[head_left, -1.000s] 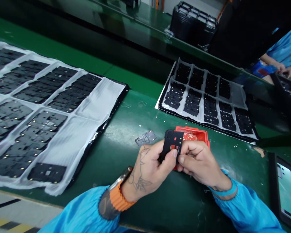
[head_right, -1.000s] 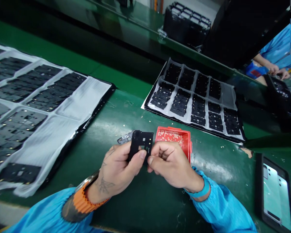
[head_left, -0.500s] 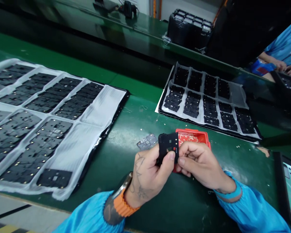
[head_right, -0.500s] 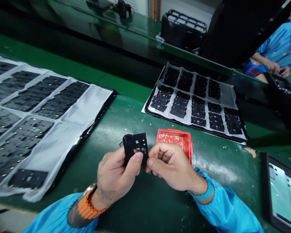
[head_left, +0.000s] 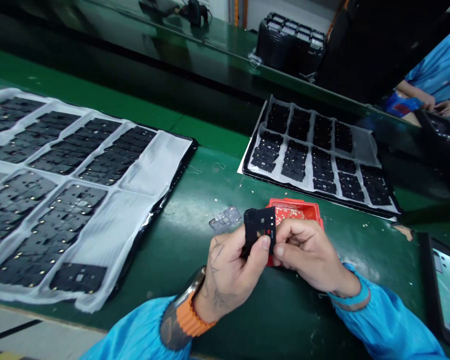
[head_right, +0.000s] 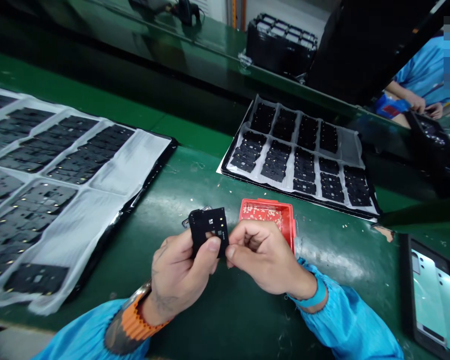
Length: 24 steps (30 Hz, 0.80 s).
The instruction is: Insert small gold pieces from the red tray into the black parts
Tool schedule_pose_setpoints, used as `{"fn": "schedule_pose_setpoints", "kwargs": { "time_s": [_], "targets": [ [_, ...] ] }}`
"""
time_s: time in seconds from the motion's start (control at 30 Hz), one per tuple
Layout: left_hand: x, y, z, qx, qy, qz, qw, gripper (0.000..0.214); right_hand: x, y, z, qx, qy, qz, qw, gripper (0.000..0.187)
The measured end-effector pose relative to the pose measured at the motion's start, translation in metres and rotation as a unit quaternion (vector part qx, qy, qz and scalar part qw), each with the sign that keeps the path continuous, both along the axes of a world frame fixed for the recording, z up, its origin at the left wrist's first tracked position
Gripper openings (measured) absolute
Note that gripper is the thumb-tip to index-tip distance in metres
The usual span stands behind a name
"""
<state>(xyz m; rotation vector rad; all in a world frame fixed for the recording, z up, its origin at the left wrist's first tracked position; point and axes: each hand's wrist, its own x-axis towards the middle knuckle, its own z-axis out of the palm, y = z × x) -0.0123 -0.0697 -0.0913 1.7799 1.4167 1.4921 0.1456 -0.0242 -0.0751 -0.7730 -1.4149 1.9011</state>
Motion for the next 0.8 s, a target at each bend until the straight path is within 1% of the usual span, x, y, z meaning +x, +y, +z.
{"fn": "schedule_pose_setpoints", "kwargs": {
  "time_s": [0.3,0.43,0.6,0.8],
  "targets": [
    [0.001,0.000,0.002,-0.004,-0.018,-0.005,1.000,0.024,-0.002,-0.003,0.000,0.020,-0.004,-0.008,1.000,0.038],
    [0.000,-0.001,0.001,-0.009,-0.016,0.019,1.000,0.023,-0.004,-0.005,0.001,0.020,0.009,-0.007,1.000,0.032],
    [0.003,-0.004,-0.001,0.004,0.003,0.060,0.998,0.023,-0.007,-0.012,-0.001,0.039,0.022,-0.052,0.998,0.029],
    [0.007,-0.006,-0.003,0.009,0.001,0.067,0.998,0.023,-0.008,-0.018,-0.009,0.068,0.024,-0.077,0.994,0.024]
  ]
}}
